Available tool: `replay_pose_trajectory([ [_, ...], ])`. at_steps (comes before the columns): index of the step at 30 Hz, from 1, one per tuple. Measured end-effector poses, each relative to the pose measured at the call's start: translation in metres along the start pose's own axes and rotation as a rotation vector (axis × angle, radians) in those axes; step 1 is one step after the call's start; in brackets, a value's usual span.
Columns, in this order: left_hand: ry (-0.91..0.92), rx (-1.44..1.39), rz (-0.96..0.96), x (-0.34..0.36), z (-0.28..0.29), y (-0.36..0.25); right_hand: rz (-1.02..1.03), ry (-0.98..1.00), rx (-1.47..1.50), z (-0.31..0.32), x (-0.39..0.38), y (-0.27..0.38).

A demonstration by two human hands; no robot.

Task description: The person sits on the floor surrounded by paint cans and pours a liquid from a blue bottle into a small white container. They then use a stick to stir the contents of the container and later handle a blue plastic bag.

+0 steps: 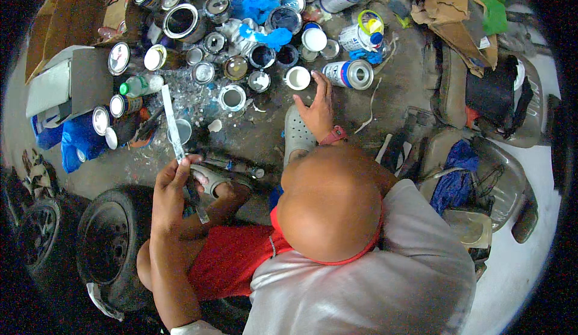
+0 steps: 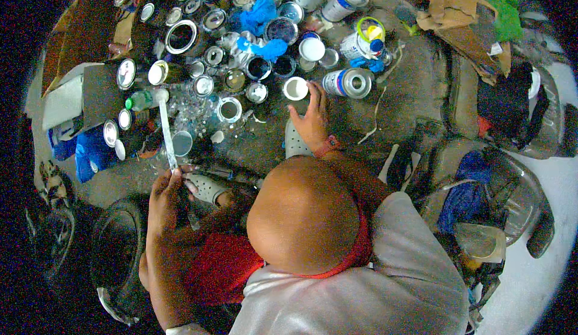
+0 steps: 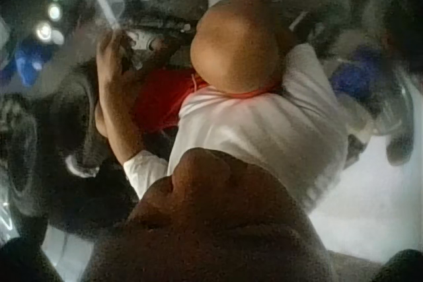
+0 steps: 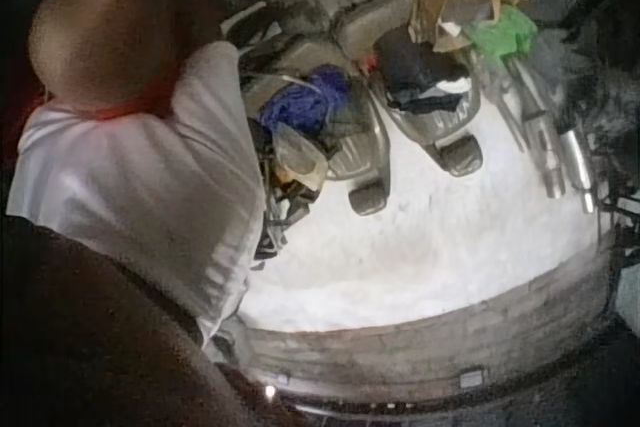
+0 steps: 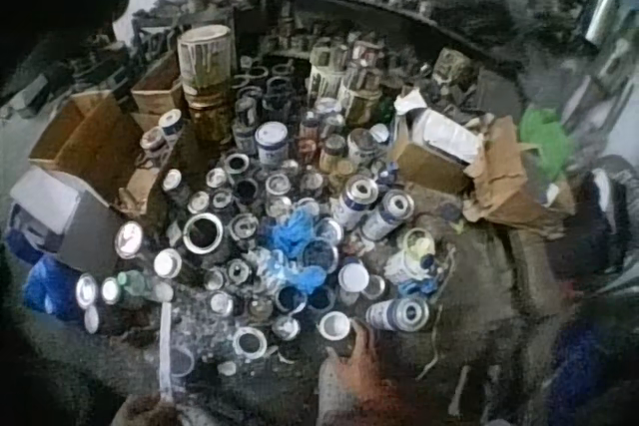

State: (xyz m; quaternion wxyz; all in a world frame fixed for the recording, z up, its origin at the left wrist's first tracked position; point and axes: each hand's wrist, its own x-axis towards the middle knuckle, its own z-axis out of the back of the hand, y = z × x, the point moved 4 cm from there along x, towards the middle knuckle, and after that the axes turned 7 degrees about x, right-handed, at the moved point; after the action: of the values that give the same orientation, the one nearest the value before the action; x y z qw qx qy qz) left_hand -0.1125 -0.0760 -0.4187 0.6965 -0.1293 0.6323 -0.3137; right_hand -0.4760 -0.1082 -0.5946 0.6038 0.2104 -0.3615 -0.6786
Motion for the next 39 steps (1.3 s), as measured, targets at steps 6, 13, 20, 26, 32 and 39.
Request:
replay_pose_trajectory([
  [6,0.012,0.033,-0.058,0.001,0.002,0.001,-0.011,-0.007,-0.015,0.002,0.001,0.004],
  [13,-0.007,0.015,-0.029,-0.001,-0.001,-0.003,-0.008,-0.014,0.007,0.001,0.001,0.005],
  [20,0.003,0.036,-0.021,-0.001,0.002,0.001,-0.037,0.007,0.02,-0.001,0.002,0.006],
  [26,-0.001,0.029,-0.023,-0.002,0.001,-0.001,-0.041,0.017,0.001,-0.002,0.003,0.009],
  [32,-0.012,0.042,0.005,-0.003,0.0,-0.003,-0.023,-0.008,0.044,-0.004,0.008,0.008],
  [39,-0.002,0.018,0.024,-0.002,0.001,-0.002,0.029,-0.023,-0.013,-0.004,0.017,0.004],
])
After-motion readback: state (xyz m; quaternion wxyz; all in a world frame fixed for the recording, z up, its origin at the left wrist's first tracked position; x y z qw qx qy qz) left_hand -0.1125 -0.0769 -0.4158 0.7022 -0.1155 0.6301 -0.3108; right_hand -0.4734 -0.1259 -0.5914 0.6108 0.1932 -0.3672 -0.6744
